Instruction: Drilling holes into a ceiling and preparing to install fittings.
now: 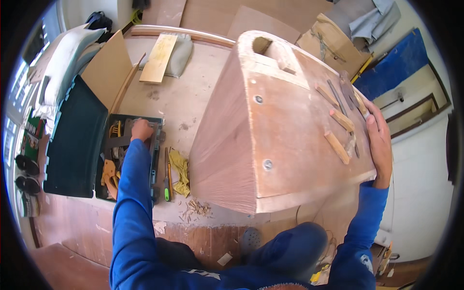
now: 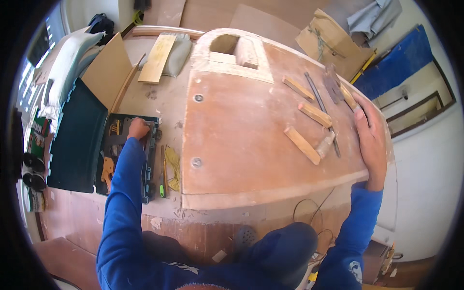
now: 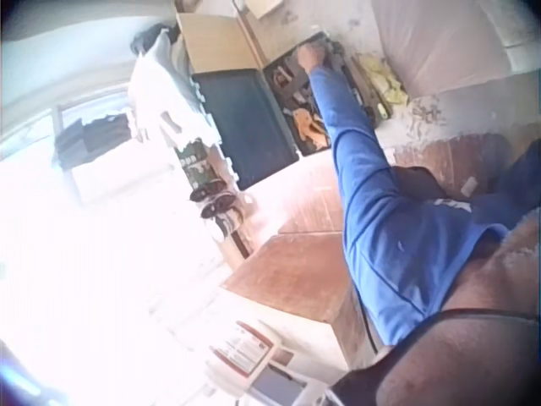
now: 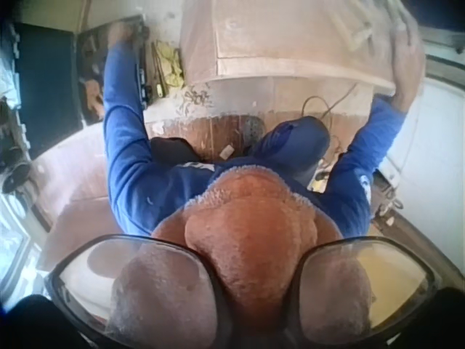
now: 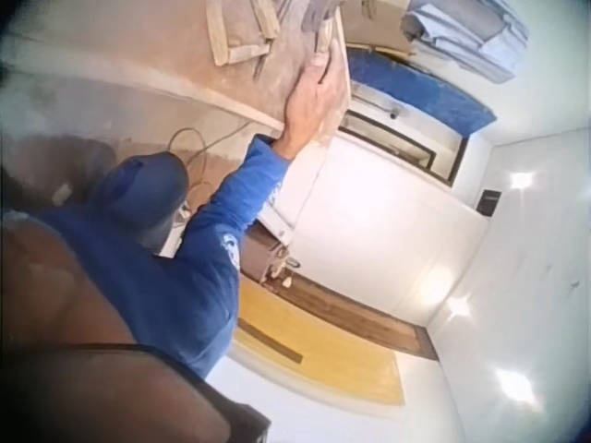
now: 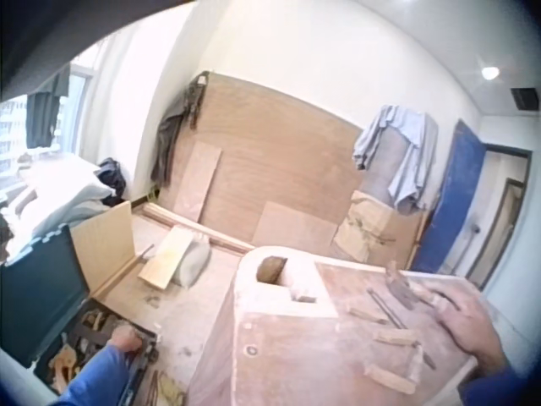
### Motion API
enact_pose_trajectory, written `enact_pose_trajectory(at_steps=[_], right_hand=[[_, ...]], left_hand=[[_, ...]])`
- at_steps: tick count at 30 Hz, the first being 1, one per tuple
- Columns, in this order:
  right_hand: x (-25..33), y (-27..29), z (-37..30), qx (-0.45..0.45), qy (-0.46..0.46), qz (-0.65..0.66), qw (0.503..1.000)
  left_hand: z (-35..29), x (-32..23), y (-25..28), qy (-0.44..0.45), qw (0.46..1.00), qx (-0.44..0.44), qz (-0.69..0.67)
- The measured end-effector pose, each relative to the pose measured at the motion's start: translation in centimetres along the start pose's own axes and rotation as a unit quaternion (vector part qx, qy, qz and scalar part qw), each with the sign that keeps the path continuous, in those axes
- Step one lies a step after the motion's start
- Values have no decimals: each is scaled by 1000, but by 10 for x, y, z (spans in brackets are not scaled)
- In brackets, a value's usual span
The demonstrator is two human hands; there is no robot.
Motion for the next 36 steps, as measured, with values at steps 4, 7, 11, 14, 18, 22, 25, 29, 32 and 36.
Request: enact_pose_trajectory(at_steps=[4, 7, 11, 14, 18, 22, 25, 29, 32, 36], right_hand=[[-1, 2, 3, 8, -5, 23, 1000], [7, -6, 14, 26, 25, 44, 998], [-8, 1, 5, 10, 17, 37, 999], [-5, 1, 2, 1, 60, 50, 997], [-12, 3, -8, 8, 36, 75, 997], [-7, 10, -8, 13, 35, 76, 996], [-14, 17, -6, -32, 61, 79, 995], [21, 31, -26, 66, -143, 338, 928], [119, 63, -66, 306, -104, 452, 832], [149, 111, -118, 412, -287, 411, 761]], left_hand=[[2, -32, 40, -141, 987, -70, -39], [9, -5, 56, -18, 944, -125, -304], [-6, -68, 151, -72, 863, -304, -397], [-56, -63, 231, -57, 774, -414, -476], [-120, -116, 325, -76, 747, -392, -532], [-208, -188, 458, -149, 737, -350, -559], [-247, -282, 513, -120, 666, -240, -697], [-278, -402, 499, 128, 567, -161, -798], [-273, -492, 480, 167, 452, -118, -868], [-294, -542, 469, 272, 599, -102, -746]])
Point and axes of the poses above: each hand's wrist, its own z-axis towards the middle knuckle, its own y-axis out of the back of the hand, x = y × z, the point moved 6 cm from there along z, towards the middle knuckle, and after that the axes turned 10 degrees about -y, right-handed, at the moved point
